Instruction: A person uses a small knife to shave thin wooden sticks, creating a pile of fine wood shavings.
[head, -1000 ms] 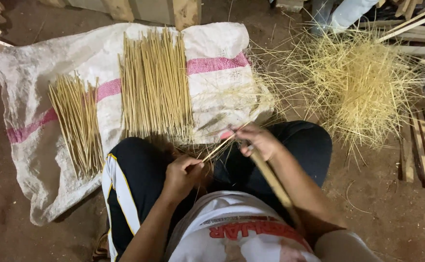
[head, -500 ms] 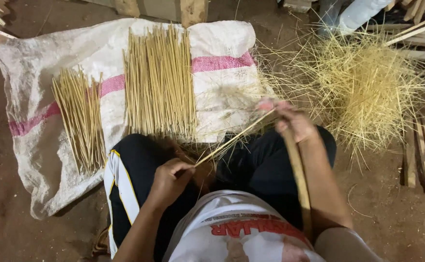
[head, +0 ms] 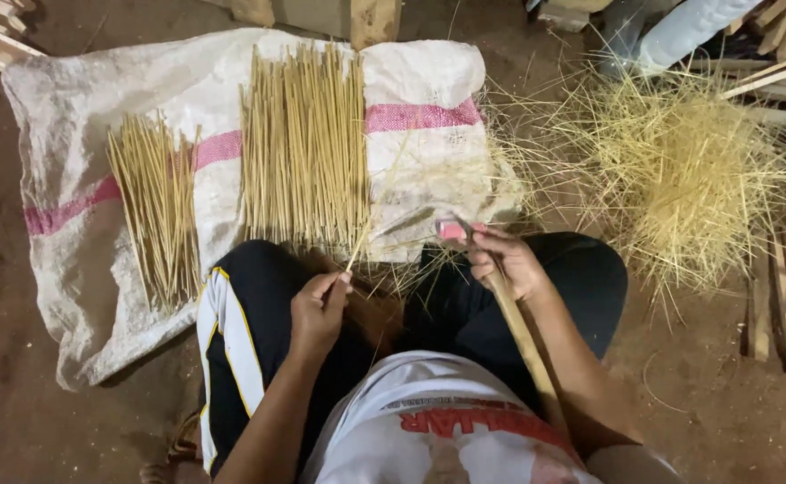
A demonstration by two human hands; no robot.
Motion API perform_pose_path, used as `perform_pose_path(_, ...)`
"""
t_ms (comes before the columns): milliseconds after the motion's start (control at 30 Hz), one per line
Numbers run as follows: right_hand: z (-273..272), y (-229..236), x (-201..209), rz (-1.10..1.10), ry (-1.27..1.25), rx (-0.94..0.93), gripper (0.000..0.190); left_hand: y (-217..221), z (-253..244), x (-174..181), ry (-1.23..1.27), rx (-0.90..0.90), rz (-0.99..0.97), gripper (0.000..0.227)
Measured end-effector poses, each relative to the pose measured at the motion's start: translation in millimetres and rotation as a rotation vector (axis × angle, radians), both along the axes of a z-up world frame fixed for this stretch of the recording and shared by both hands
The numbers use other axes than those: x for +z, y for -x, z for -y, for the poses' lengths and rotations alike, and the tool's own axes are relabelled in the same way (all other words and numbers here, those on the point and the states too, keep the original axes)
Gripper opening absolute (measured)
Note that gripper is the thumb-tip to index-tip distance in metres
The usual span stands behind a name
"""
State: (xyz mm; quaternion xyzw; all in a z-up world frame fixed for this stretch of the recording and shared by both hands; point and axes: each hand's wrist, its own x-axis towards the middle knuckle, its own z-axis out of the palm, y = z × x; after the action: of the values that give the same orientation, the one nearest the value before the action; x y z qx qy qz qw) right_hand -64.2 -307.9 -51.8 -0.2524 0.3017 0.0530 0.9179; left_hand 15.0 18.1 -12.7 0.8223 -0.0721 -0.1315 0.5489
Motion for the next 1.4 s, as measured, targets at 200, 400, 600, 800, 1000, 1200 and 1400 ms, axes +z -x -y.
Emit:
perform_pose_path(200,-23,-43,-1,0.04,0.053,0.096,0.016,-11,-12,-7,0.03,0.07,0.151,0.016)
perform_pose_path(400,-51,-156,36,0.169,0.301,0.214,0.018,-31,-31,-5,-0.061,0.09,0.203,0.015)
perform_pose_path(600,-126,-251,35,0.239,0.352,0.356,0.017,-64,-73,-2,-0.168,0.148,0.236,0.021)
perform_pose_path(800,-218,-319,8,0.264,0.42,0.561,0.017,-95,-115,12,-0.325,0.334,0.235,0.018)
perform_pose_path(1000,-292,-361,-50,0.218,0.347,0.7,0.02,-150,-192,-96,-0.615,0.413,0.241,0.018)
perform_pose_path(1200,-317,-366,-79,0.201,0.356,0.843,0.02,-191,-248,-210,-0.918,0.431,0.044,0.024)
perform_pose_path(1400,-287,-345,-86,0.157,0.326,0.792,0.022,-201,-257,-209,-1.016,0.404,-0.126,0.033)
